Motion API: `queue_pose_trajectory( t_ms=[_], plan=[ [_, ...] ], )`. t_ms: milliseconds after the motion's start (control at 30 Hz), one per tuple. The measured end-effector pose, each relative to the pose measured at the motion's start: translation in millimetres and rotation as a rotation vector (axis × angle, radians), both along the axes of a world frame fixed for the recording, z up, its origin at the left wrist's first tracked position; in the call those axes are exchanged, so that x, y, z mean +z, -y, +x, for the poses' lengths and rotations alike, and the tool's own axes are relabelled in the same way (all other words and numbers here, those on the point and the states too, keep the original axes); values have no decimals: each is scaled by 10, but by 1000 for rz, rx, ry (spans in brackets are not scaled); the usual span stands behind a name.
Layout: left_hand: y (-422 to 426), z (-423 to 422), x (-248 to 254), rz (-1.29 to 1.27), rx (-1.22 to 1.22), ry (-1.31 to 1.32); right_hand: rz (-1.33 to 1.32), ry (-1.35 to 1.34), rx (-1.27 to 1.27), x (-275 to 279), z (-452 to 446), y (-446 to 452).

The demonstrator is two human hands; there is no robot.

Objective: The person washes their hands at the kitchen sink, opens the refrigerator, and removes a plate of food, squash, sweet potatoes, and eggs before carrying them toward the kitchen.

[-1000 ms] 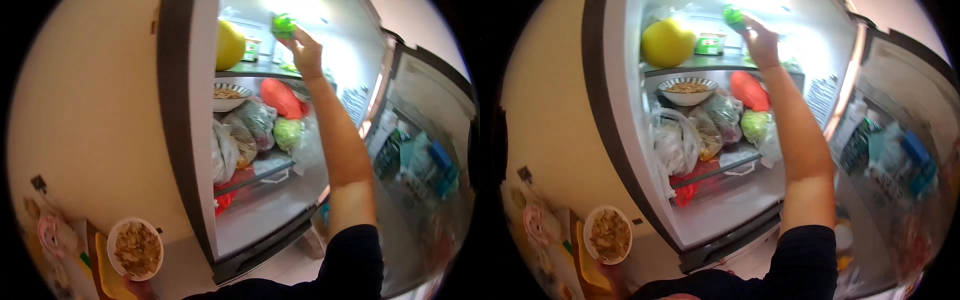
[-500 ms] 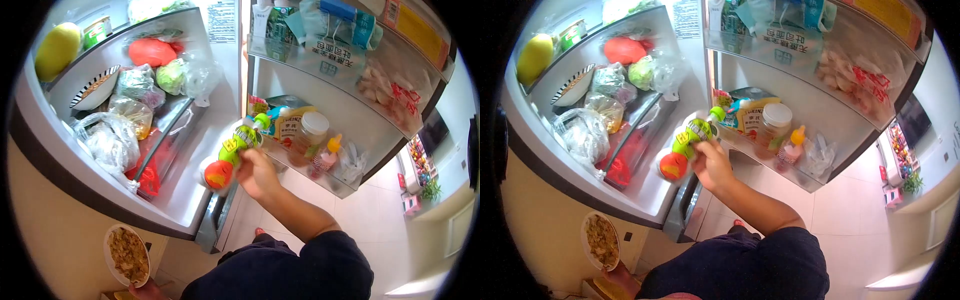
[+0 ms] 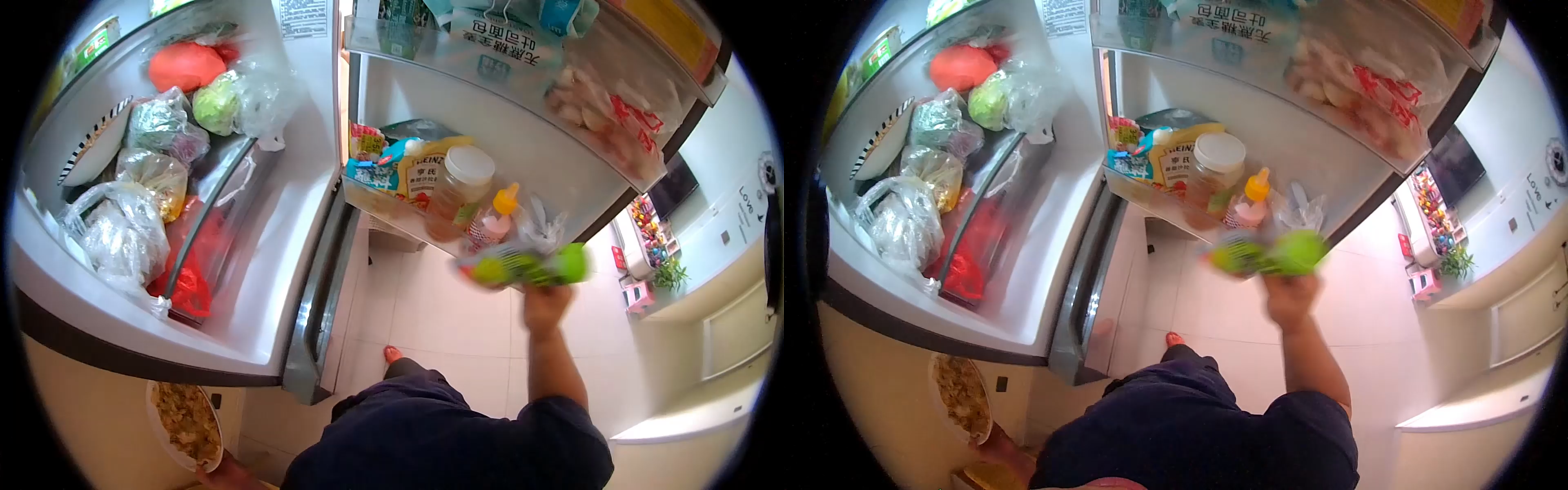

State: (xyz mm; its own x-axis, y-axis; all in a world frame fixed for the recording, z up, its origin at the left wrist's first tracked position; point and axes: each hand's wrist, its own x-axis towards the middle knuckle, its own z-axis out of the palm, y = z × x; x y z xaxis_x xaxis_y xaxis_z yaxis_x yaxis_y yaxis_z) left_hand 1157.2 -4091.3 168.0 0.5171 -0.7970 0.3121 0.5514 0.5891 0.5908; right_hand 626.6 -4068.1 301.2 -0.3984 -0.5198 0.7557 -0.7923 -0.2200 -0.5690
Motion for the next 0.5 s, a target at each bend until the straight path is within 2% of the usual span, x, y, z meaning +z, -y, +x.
queue_pose_trajectory(
  t_ms=[33, 67, 100, 133, 167, 233, 300, 367, 433, 500],
  plan=[
    [-30, -36, 45, 19, 13, -3, -176, 183, 23, 192, -65, -126],
    [-60, -73, 91, 39, 26, -5, -368, 222, -33, 328, -170, -188],
    [-26, 84, 51, 231, 101, -168, -564, 256, -88, 425, -268, -241],
    [16, 258, -43, 422, 176, -329, -627, 206, -190, 473, -333, -327],
    [35, 443, -178, 387, 135, -307, -690, 154, -291, 512, -367, -388],
    [3, 704, -431, 317, 51, -262, -632, 162, -482, 424, -461, -433],
    [24, 624, -326, 316, 17, -308, -536, 205, -509, 261, -522, -368],
    [15, 588, -295, 309, -2, -341, -592, 146, -440, 183, -555, -126],
    [-1, 655, -323, 300, -18, -355, -290, 147, -605, 144, -537, -8],
    [12, 695, -341, 296, -13, -369, -103, -16, -709, 97, -484, 63]
  ],
)
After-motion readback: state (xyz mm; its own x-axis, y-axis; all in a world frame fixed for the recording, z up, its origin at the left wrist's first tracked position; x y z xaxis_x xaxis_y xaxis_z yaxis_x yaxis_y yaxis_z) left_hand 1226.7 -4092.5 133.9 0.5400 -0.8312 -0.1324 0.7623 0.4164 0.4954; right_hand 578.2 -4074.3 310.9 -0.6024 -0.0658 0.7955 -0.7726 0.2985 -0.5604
